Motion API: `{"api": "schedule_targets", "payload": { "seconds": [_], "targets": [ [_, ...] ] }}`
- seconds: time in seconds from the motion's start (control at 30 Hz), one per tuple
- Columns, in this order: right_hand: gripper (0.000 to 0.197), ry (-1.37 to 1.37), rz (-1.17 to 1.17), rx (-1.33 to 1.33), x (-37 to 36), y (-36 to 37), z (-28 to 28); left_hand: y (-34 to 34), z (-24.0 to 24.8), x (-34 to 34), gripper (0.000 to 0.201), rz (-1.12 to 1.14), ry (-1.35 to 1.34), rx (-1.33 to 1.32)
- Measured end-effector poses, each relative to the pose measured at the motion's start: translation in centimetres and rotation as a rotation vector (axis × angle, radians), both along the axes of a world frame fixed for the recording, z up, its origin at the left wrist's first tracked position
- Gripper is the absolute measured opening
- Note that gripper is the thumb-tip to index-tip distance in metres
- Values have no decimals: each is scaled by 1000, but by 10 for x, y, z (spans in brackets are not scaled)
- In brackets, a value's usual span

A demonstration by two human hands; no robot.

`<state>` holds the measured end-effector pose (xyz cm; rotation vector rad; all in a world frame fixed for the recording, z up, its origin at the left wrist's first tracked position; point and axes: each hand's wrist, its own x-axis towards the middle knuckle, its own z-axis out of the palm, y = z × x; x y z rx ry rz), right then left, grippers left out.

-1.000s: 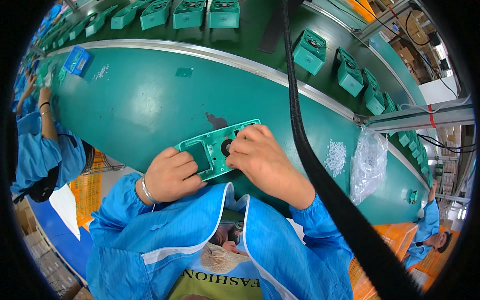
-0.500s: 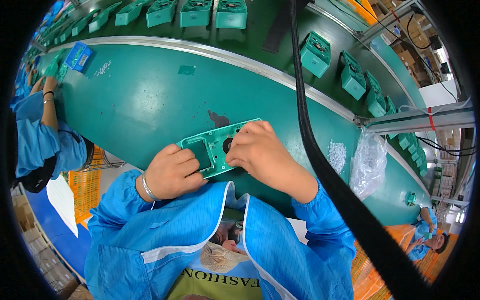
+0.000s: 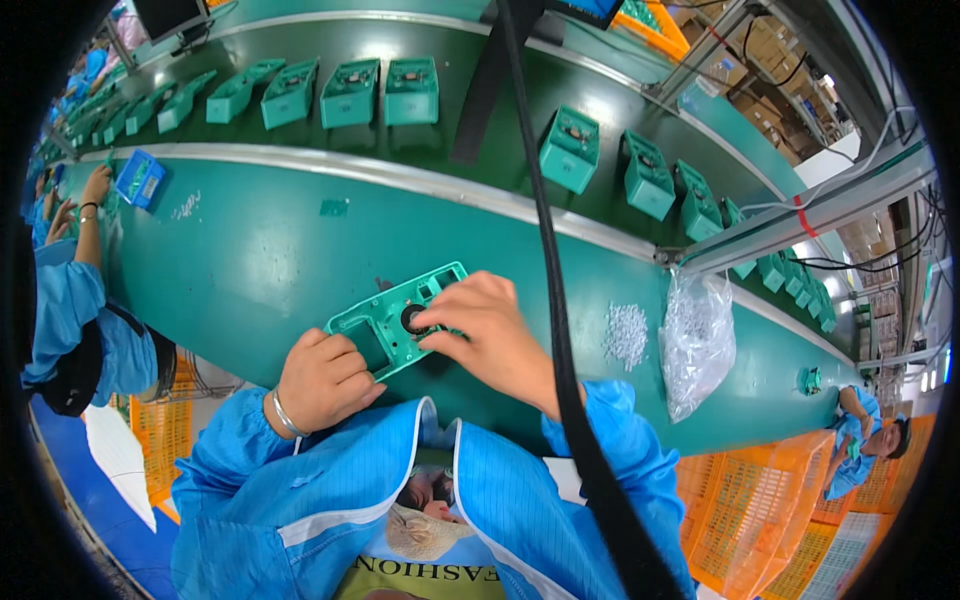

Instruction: The person assembles electronic components into green plastic meter housings by hand on a factory assembly line.

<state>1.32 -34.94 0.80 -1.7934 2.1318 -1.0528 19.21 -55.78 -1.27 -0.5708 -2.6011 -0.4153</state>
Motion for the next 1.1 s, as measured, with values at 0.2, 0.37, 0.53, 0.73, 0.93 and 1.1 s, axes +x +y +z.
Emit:
{"api": "schedule_targets", "payload": {
  "seconds": [0.2,0.37,0.53,0.73,0.93,1.1],
  "targets": [
    [23,86,-337,34,-3,50,1,-15,6,-91,24,177,214,30],
    [22,162,-326,25,10,68,-24,-9,-2,-218,20,278,309,14],
    [18,206,-377,36,26,74,-37,0,-26,-311,21,467,83,104],
    [16,159,-425,-16,26,82,-51,-7,-4,-314,27,540,320,132],
    [16,145,-422,-55,24,76,-55,-90,-20,-285,41,889,251,-132],
    [16,152,-441,-66,23,76,-58,-111,-15,-286,35,946,-58,-268]
  ]
}}
